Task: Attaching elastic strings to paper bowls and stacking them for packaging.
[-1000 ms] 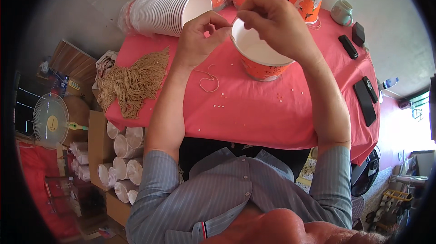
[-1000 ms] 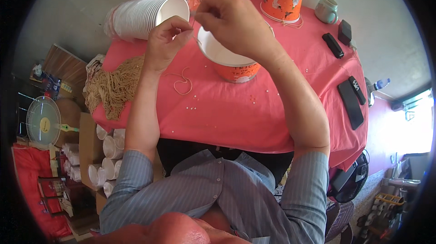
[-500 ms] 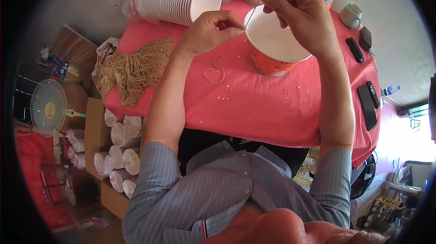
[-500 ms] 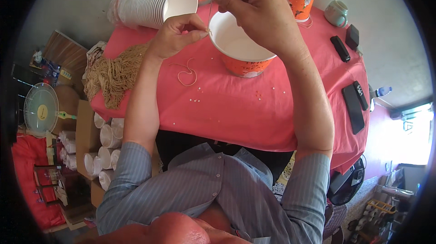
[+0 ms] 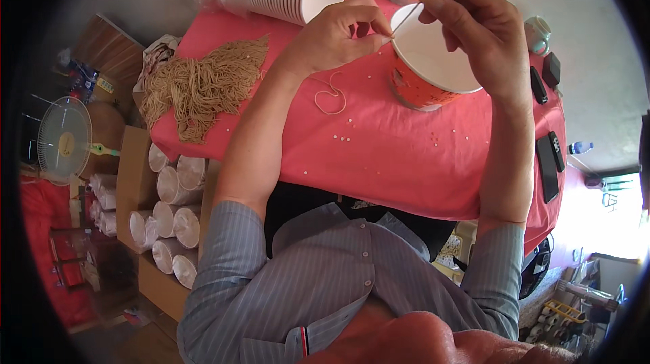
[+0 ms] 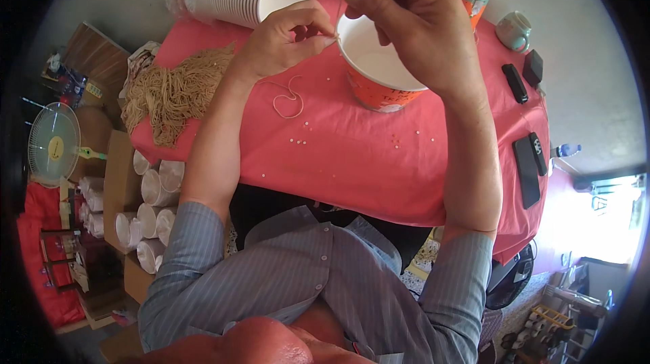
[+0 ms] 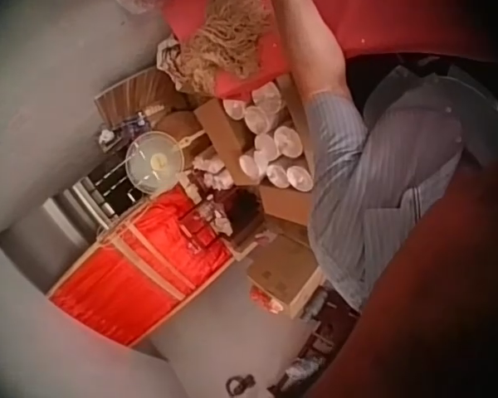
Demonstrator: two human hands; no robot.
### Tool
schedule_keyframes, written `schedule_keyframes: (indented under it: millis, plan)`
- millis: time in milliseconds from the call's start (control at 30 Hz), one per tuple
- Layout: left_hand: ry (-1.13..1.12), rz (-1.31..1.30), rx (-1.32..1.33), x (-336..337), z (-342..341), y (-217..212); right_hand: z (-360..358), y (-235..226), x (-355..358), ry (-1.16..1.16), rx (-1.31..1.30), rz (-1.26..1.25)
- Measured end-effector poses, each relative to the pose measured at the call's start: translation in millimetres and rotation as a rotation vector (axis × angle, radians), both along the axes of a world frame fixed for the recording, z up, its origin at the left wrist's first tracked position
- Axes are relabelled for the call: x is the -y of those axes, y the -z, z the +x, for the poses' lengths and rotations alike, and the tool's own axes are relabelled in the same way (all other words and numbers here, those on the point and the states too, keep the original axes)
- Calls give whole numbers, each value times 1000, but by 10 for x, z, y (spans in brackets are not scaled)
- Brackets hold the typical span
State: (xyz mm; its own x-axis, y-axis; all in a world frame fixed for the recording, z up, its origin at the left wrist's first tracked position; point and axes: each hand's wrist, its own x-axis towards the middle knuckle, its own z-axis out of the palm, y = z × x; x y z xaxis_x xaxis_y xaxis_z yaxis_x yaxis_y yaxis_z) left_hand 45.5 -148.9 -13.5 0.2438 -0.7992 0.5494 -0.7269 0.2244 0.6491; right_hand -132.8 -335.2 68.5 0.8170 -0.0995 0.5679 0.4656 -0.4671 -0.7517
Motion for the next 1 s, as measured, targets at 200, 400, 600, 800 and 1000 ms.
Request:
schedule_keyframes:
  millis: [200,400,600,800,1000]
  plan:
    - [39,-112,116,27,17,65,-21,-51,15,-26,-103,-47]
    - [75,-72,113,129,-43,132,-117,-130,156,63,-176,-111]
    - [106,-123,59,98,81,173,-447,-411,595,82,-476,-223]
    - [22,-140,85,98,58,117,-677,74,1030,365,-611,-684]
    - [-94,-171,121,112,-41,111,-666,692,304,174,-357,-828]
